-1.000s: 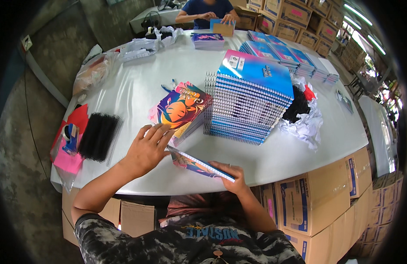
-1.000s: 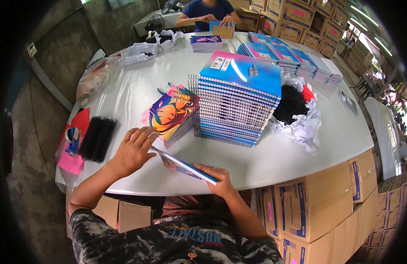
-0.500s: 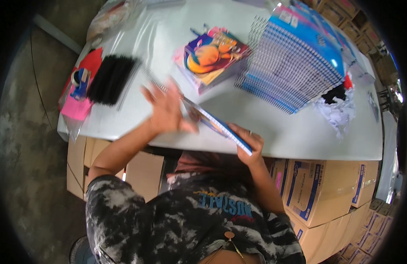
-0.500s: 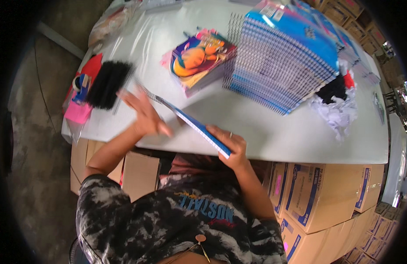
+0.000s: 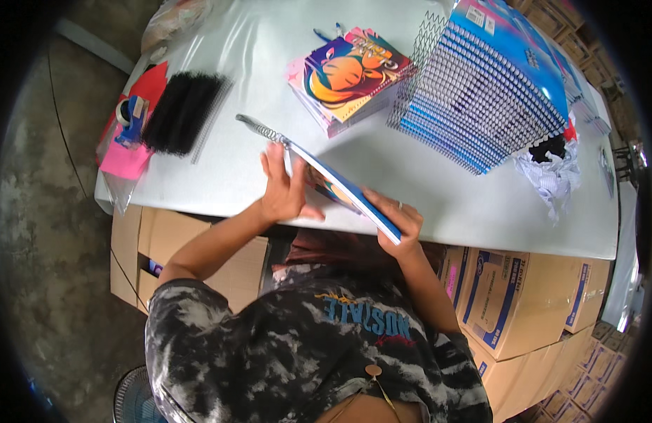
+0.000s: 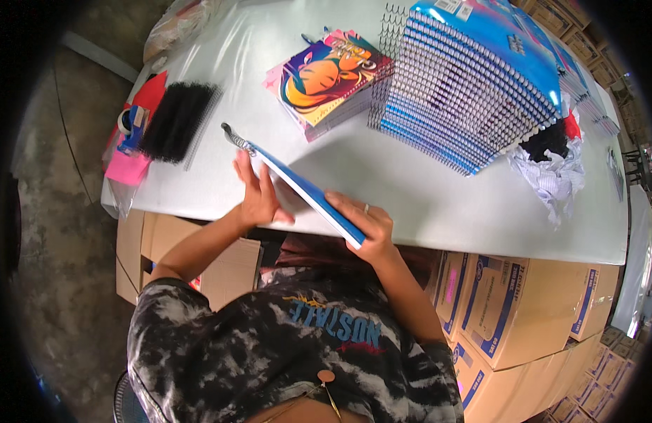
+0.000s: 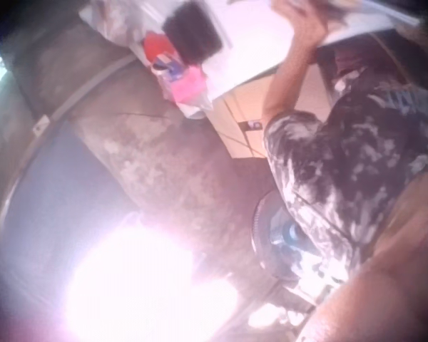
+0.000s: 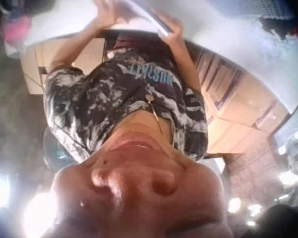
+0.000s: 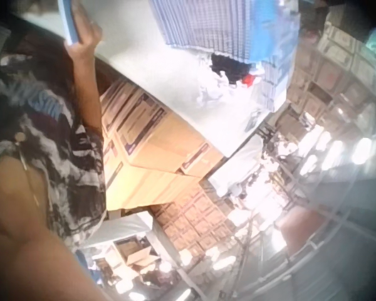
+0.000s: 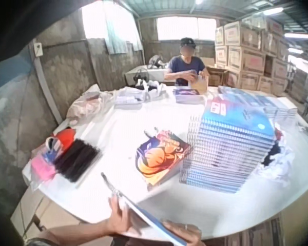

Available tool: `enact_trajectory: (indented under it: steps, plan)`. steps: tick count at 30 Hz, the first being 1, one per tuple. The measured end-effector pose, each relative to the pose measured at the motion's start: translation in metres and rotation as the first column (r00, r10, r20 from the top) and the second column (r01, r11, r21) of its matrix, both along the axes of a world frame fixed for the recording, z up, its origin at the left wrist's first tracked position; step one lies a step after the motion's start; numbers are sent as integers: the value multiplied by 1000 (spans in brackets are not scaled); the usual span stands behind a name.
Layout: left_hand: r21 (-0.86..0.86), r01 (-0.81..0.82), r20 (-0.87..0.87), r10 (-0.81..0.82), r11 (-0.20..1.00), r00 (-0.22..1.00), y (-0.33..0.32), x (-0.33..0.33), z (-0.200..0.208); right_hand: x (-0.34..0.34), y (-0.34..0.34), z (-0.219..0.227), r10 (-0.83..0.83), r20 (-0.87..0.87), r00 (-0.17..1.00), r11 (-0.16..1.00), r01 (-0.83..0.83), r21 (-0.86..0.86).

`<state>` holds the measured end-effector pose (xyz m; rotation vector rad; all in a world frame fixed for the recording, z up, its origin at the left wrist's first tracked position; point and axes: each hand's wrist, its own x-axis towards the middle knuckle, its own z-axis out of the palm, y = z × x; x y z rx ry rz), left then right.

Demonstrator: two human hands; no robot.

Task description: The person assembles spiral-bound notebooks by inserting metal coils into the punched holes of the covers. They use pliers to secure the ends of the coils and stack the finished notebooks on the table.

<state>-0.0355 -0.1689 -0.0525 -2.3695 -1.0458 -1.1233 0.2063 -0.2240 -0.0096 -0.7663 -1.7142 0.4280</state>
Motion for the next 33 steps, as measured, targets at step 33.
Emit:
enact_trajectory:
  steps: [33]
  plan:
    - [-556,2,-366,-247,831,897,23,15,184,19,1,9,45,-23,999,988,-48,-144]
